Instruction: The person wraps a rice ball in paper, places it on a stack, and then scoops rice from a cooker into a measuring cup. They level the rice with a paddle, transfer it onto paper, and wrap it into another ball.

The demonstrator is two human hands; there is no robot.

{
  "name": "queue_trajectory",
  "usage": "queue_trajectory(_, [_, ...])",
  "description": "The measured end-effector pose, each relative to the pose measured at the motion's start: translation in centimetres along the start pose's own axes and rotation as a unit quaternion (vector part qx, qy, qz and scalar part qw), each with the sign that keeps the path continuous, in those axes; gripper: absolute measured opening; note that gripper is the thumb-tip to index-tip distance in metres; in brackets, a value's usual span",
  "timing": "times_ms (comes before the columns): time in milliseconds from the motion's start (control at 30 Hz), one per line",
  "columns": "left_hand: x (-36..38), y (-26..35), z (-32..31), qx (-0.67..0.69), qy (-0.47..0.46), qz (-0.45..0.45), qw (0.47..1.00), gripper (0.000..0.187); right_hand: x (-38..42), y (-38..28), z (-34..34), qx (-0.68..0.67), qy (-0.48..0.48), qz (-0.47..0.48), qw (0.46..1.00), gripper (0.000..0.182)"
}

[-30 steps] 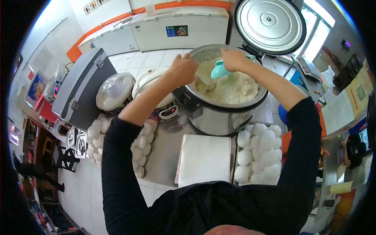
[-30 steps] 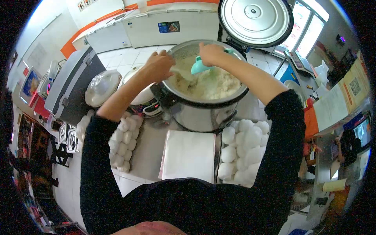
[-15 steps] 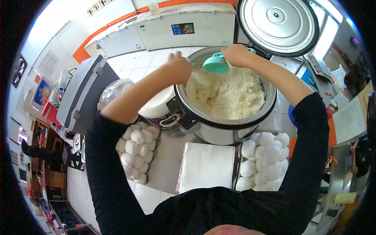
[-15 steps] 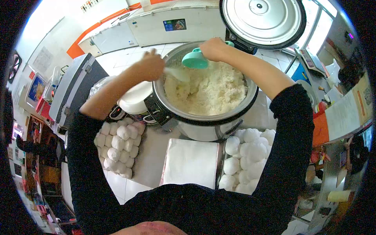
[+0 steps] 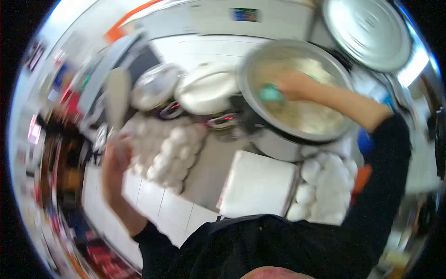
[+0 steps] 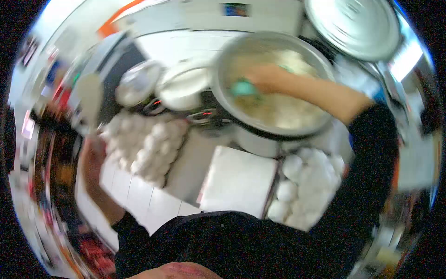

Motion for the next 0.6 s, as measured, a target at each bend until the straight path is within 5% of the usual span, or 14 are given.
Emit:
queue_trajectory(33, [0.9,-0.2,-0.9,0.072,-0.098,-0.013,0.992,0.039,0.7,-0.2,-0.1,0.0,0.024,-0.006,1.0,0.012])
queue_trajectory(67, [1.9,-1.5,0.3,-0.063,-0.083,-0.044,0.994,0.04,1.4,-0.7,0.1,-0.011,-0.004,-0.006,1.0,0.013])
queue_trajectory(133, [3.1,-4.2,0.7,0.023,-0.078,-0.06,0.995,0.04,2.9,-1.3,1.1,0.014,-0.073,-0.048,0.996,0.024])
queue_trajectory(200, [4.4,-4.9,-0.9,0.075,-0.059,0.029,0.995,0.031,4.6,-0.7,1.4,-0.039,-0.043,-0.015,0.998,0.018])
queue_trajectory(400, [3.9,-3.5,-6.9,0.264,-0.11,0.036,0.957,0.02,8.3,0.7,2.8,-0.046,-0.113,-0.108,0.987,0.02])
queue_trajectory(467, [3.7,-3.0,-9.4,0.263,-0.153,0.053,0.951,0.017,8.9,2.6,2.0,-0.123,-0.07,-0.042,0.989,0.021])
queue_trajectory(533, [2.7,-3.6,-12.0,0.205,-0.115,0.08,0.969,0.021,9.7,4.3,1.5,-0.137,-0.19,-0.149,0.961,0.027])
queue_trajectory(600, [1.9,-2.8,-15.7,0.234,-0.188,0.087,0.95,0.027,10.4,6.2,1.4,-0.229,-0.153,-0.154,0.949,0.022])
Point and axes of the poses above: each hand's wrist, its own x-axis away from the middle knuckle, its own z-axis out of the back of the hand, y = z × x, the point moved 8 cm from there along -x, towards the middle knuckle, and after that the axes turned 15 degrees about -z, right-handed, at the moved point
